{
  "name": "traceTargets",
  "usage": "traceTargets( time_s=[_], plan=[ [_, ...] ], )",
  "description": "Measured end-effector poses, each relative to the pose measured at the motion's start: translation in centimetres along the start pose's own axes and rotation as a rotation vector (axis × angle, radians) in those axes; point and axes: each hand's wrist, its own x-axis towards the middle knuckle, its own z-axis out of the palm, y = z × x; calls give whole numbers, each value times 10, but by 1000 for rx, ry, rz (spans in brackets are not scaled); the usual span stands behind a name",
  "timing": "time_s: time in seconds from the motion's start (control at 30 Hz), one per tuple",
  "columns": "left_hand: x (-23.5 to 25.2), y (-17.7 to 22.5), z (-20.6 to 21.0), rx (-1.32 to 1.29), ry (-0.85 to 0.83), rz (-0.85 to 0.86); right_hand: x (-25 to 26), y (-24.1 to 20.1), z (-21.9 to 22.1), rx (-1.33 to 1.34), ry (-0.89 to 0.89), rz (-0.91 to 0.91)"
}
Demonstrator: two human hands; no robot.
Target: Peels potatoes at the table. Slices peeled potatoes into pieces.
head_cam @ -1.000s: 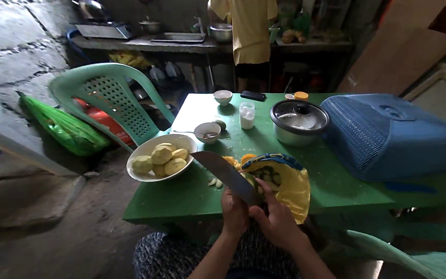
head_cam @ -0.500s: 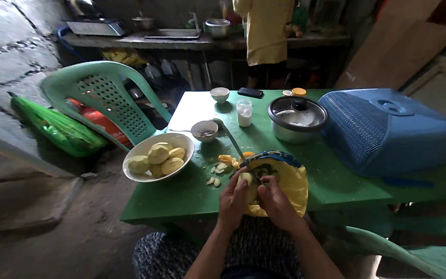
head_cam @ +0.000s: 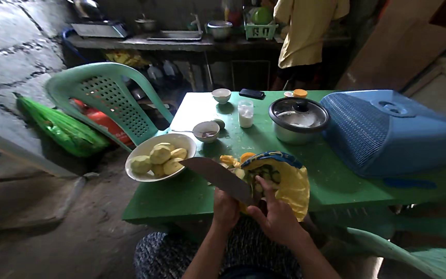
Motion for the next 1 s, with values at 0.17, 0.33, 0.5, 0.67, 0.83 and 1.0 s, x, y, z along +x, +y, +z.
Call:
traceTargets(
  time_s=[0.17, 0.33, 0.5, 0.67, 0.83, 1.0],
  plan=[
    [-6, 3, 6, 75, 32, 3, 1, 5, 4, -21, 42, -45],
    [-3, -6, 1, 120, -35, 98, 3, 9, 3, 121, 2, -35],
    [-10, -9, 8, 346, -128, 267, 8, 9, 3, 165, 43, 31],
    [-5, -14, 2, 290, -203, 226, 21, 17, -1, 456, -50, 128],
    [-6, -10, 4, 314, -266, 117, 30, 23, -6, 581, -4, 276],
    [1, -7, -4, 502, -201, 181, 19, 22, -12, 436, 6, 208]
  ],
)
